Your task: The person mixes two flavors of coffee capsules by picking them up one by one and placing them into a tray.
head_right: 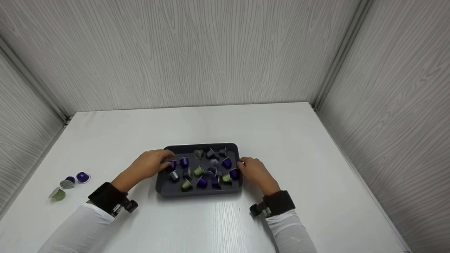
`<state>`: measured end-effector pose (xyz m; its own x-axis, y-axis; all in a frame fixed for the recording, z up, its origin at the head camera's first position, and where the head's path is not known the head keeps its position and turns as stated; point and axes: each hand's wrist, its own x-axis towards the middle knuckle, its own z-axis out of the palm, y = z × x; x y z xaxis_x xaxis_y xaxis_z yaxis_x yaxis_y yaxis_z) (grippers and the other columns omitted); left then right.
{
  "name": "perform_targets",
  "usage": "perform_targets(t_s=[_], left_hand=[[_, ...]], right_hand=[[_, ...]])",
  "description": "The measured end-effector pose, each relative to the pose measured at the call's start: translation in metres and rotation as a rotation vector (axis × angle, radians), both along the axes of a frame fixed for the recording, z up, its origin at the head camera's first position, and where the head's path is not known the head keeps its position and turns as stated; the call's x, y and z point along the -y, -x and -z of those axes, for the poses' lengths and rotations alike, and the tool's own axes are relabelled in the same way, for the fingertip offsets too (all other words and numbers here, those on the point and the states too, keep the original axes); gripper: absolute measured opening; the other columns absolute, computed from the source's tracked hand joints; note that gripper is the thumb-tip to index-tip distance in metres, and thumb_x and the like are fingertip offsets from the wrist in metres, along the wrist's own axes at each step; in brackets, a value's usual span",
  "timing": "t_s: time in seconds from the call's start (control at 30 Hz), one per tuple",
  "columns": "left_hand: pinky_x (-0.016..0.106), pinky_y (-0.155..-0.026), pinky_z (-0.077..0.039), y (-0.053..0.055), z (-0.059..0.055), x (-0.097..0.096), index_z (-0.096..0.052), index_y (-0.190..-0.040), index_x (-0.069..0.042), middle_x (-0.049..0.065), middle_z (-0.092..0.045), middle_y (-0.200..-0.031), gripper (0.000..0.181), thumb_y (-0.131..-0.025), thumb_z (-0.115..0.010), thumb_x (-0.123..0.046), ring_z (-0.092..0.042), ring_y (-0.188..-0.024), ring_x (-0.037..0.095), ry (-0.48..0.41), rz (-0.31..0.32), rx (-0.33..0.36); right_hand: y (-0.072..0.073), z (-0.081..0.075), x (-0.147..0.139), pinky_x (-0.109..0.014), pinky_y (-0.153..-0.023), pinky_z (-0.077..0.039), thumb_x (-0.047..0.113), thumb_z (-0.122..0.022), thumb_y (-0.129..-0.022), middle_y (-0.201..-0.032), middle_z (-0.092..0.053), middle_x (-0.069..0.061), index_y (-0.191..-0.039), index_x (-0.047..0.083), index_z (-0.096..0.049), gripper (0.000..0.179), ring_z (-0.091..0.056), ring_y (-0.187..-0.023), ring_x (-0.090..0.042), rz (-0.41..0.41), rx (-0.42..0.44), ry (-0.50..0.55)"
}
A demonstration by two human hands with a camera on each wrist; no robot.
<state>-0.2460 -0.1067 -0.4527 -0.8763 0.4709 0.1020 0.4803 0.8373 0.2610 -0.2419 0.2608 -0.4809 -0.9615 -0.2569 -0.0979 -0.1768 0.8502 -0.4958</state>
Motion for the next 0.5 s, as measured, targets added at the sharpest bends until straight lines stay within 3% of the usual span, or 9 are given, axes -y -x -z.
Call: perform_targets(t_s=[0.23, 0.5], left_hand=[[0.046, -0.086, -0.052, -0.010, -0.003, 0.015, -0.064, -0.121, -0.005, 0.014, -0.068, -0.111, 0.030, -0.094, -0.065, -0.018, -0.064, -0.103, 0.032, -0.048, 0.010, -0.094], [0.048, -0.093, -0.049, -0.015, 0.000, 0.042, -0.058, -0.130, -0.003, 0.016, -0.061, -0.124, 0.042, -0.096, -0.065, -0.026, -0.057, -0.116, 0.035, -0.012, -0.037, -0.195]], right_hand=[[0.000, 0.000, 0.000, -0.040, -0.068, -0.048, 0.021, -0.048, -0.102, -0.076, -0.061, -0.003, -0.108, 0.001, -0.067, 0.028, -0.056, -0.069, -0.019, -0.013, -0.039, -0.005], [-0.002, 0.000, 0.001, -0.040, -0.068, -0.049, 0.021, -0.049, -0.102, -0.080, -0.063, -0.005, -0.106, 0.000, -0.067, 0.028, -0.058, -0.072, -0.020, -0.005, -0.047, 0.008]])
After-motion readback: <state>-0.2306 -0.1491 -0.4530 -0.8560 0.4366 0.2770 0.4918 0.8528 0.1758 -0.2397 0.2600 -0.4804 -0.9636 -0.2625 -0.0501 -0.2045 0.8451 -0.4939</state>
